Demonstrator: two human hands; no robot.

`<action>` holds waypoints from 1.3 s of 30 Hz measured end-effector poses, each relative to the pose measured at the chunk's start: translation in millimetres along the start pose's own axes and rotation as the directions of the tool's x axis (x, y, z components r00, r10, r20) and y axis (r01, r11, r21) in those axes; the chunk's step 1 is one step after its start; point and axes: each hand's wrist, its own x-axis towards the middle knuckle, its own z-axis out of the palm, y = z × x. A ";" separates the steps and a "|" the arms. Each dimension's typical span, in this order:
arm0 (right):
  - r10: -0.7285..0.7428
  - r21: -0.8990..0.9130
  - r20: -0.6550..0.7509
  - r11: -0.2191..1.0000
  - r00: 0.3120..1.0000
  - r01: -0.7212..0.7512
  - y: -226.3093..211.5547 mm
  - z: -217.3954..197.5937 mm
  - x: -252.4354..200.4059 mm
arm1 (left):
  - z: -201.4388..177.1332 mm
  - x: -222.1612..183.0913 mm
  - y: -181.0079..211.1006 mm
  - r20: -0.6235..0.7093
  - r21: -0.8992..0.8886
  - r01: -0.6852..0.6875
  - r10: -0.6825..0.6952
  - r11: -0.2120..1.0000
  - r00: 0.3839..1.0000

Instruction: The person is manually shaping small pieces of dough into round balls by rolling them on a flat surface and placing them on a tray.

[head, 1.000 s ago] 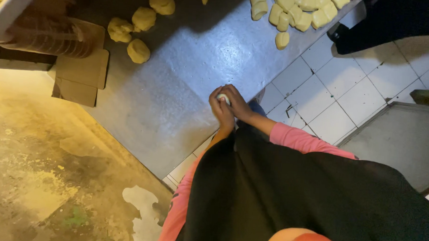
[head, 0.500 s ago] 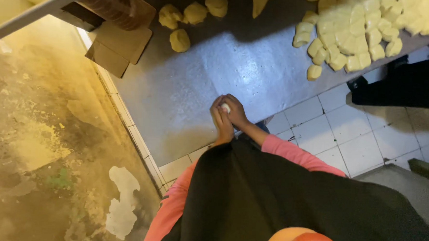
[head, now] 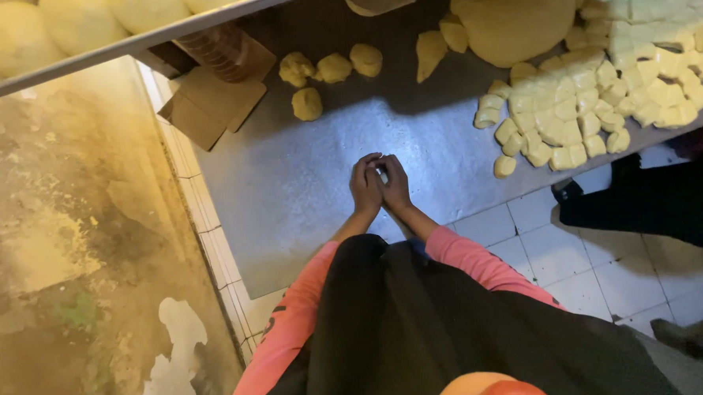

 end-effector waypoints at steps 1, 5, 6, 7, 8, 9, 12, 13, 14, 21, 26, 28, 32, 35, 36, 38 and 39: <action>-0.008 0.010 0.013 1.000 1.000 0.008 4.1 9.7 -6.5 | -9.6 -11.7 -6.0 -0.016 0.007 -0.004 0.004 1.000 1.000; -0.081 0.005 0.107 0.997 0.991 0.081 14.8 20.2 -52.2 | -27.9 -72.3 -20.3 -0.096 0.017 -0.084 0.085 0.996 0.992; -0.051 0.008 0.128 0.999 0.990 0.051 15.7 18.3 -66.9 | -29.8 -88.7 -21.9 -0.108 0.048 -0.097 0.102 0.994 0.989; -0.047 0.004 0.123 0.999 0.991 0.047 14.9 12.5 -76.9 | -27.3 -95.4 -27.3 -0.101 0.045 -0.096 0.100 0.994 0.990; -0.015 0.027 0.123 1.000 0.992 0.012 14.8 4.1 -84.7 | -21.7 -100.8 -32.2 -0.082 0.060 -0.116 0.120 0.991 0.989; 0.017 0.049 0.123 0.999 0.992 -0.023 14.6 -4.0 -92.5 | -16.1 -106.2 -37.2 -0.063 0.073 -0.136 0.141 0.988 0.988; -0.027 0.048 0.043 0.999 0.999 0.025 21.0 -34.3 -94.8 | 3.0 -101.4 -25.4 0.049 0.025 -0.103 0.102 0.994 0.994; -0.022 0.044 0.035 0.999 0.999 0.021 28.5 -38.7 -90.6 | 8.6 -91.2 -15.3 0.059 0.021 -0.102 0.101 0.995 0.993; 0.006 0.013 -0.020 1.000 1.000 -0.006 36.5 -42.9 -84.0 | 14.9 -79.0 -5.6 0.100 0.026 -0.068 0.065 0.997 0.993; 0.026 0.016 -0.111 1.000 0.993 -0.024 25.6 -0.5 -34.9 | 6.2 -36.7 -6.4 -0.018 0.015 -0.040 0.040 0.999 0.999; -0.015 -0.009 -0.023 1.000 1.000 0.015 7.5 25.6 -68.6 | -42.6 -73.0 -10.1 -0.005 -0.018 0.024 -0.024 1.000 1.000; -0.015 -0.005 -0.005 1.000 1.000 0.015 5.6 22.2 -87.4 | -55.6 -90.7 -11.2 0.035 -0.015 0.043 -0.042 0.999 0.998; -0.045 0.069 0.069 0.997 0.997 0.040 13.8 5.0 -103.6 | -70.9 -95.5 -27.9 0.287 -0.004 -0.035 0.035 0.999 0.957; -0.064 0.098 0.087 0.994 0.994 0.055 16.9 -18.7 -102.9 | -79.4 -83.7 -23.5 0.474 0.055 -0.147 0.104 0.988 0.874; -0.082 0.115 0.094 0.991 0.992 0.071 17.6 -25.8 -99.1 | -83.0 -76.0 -19.2 0.554 0.102 -0.233 0.140 0.967 0.821; -0.037 0.226 0.045 0.974 0.998 0.026 44.9 -46.1 -93.8 | -87.8 -64.5 12.4 0.662 0.163 -0.400 0.201 0.902 0.722; 0.003 0.337 0.008 0.941 1.000 -0.006 58.4 -55.9 -88.0 | -89.5 -56.4 29.0 0.756 0.198 -0.561 0.240 0.804 0.610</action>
